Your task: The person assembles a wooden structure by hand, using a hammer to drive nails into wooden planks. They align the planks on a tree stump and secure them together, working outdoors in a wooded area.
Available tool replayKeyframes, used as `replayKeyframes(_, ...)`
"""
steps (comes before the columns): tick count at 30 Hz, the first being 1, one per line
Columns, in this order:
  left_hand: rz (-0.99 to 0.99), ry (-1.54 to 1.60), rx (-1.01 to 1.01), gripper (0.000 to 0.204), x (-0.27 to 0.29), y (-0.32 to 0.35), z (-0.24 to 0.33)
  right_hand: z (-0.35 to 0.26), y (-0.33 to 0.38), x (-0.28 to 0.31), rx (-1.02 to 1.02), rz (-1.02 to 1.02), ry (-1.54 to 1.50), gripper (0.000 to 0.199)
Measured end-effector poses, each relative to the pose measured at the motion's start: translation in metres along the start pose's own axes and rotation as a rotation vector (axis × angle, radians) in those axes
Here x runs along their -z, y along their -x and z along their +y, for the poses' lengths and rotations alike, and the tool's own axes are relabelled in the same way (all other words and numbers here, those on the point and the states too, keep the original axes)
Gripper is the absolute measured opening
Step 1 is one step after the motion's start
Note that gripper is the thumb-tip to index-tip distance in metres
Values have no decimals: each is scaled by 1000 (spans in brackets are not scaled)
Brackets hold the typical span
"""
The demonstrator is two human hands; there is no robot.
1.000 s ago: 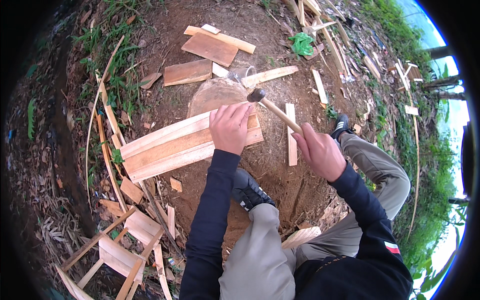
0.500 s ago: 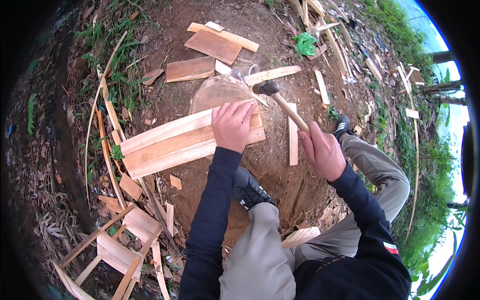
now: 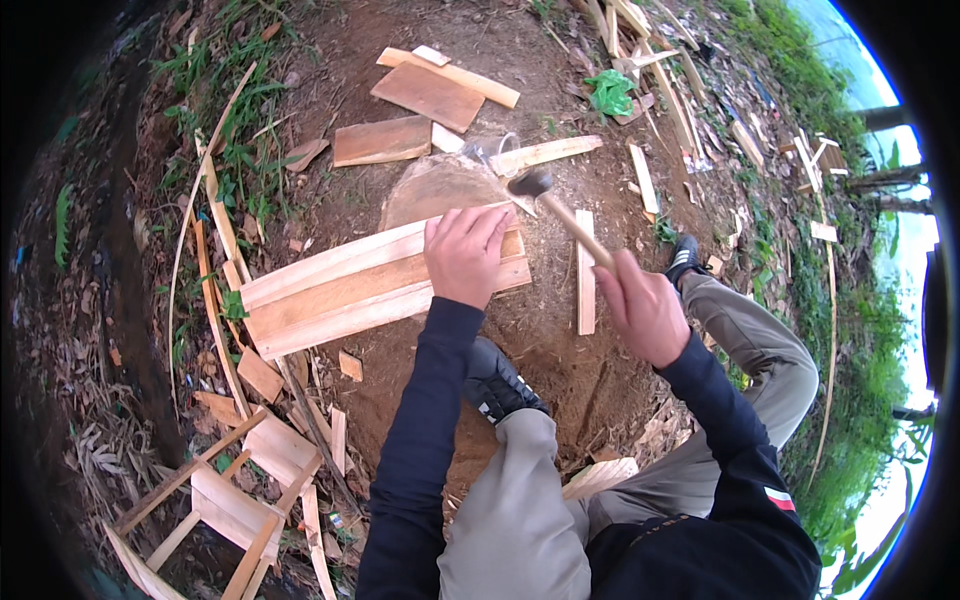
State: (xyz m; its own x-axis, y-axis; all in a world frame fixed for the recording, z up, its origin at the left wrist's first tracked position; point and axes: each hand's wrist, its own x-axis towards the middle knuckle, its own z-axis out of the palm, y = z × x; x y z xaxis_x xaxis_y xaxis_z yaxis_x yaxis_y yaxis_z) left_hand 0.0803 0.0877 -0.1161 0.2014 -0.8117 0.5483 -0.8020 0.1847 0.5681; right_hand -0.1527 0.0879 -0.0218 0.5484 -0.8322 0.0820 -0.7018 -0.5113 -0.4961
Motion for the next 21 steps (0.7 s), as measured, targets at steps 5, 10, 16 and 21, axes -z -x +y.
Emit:
replayKeyframes(5, 31, 7, -7, 11, -3, 2, -2, 1, 0, -7, -34, -97, 117, 22)
replayKeyframes(10, -28, 30, 29, 12, -1, -1, 2, 1, 0, -3, -52, -8, -77, 23)
replayKeyframes(16, -95, 273, 237, 13, 8, 1, -3, 1, 4, -1, -16, 25, -116, 20)
replayKeyframes(21, -136, 360, 228, 14, 11, -3, -7, 4, 9, 1, -82, -13, -182, 22)
